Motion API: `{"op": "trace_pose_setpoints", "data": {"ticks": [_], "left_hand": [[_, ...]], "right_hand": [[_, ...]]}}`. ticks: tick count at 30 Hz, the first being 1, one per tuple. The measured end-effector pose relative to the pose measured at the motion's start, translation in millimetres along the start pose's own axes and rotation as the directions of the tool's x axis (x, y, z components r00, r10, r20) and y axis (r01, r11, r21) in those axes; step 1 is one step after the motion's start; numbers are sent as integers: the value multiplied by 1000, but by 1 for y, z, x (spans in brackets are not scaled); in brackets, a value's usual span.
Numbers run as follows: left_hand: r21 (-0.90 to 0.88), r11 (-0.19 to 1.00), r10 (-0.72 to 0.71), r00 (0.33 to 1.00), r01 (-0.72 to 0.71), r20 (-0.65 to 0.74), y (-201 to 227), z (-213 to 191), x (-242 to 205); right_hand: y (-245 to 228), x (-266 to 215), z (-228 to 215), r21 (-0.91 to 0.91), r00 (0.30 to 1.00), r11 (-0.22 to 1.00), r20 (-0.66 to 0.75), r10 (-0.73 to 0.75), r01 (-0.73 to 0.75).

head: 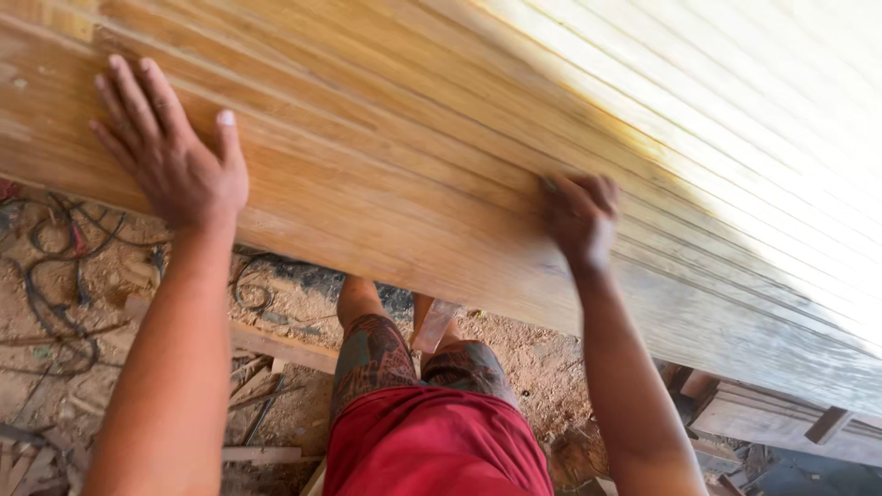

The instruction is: The person sands a large wooden plank using a sanding block. They move the block back and forth along the grain to smooth the surface. Another person is also seen sanding a nearby plank.

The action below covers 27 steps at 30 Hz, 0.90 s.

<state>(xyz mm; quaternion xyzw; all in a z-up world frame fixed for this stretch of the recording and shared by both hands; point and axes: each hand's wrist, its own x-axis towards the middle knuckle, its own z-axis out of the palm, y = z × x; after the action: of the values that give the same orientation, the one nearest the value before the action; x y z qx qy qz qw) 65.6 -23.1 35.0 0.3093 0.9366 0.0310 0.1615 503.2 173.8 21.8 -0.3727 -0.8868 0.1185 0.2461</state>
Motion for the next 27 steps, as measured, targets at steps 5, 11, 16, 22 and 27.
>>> {"op": "trace_pose_setpoints", "data": {"ticks": [5, 11, 16, 22, 27], "left_hand": [[-31, 999, -7, 1000, 6, -28, 7, -4, 1], [-26, 999, 35, 998, -36, -61, 9, -6, -6], [-17, 995, 91, 990, -93, -110, 2, 2, -9], [-12, 997, 73, 990, -75, -119, -2, 9, -6], [-19, 990, 135, 973, -141, -185, 0, 6, -3]], "right_hand": [[85, -61, -101, -190, 975, 958, 17, 223, -216], [96, -32, -93, -131, 975, 966, -53, 217, -222], [96, 8, -54, -34, 983, 983, -46, 178, -179], [98, 36, -55, -168, 990, 982, -124, 60, -80], [99, 60, -34, -83, 996, 996, -86, 7, -15]]}}
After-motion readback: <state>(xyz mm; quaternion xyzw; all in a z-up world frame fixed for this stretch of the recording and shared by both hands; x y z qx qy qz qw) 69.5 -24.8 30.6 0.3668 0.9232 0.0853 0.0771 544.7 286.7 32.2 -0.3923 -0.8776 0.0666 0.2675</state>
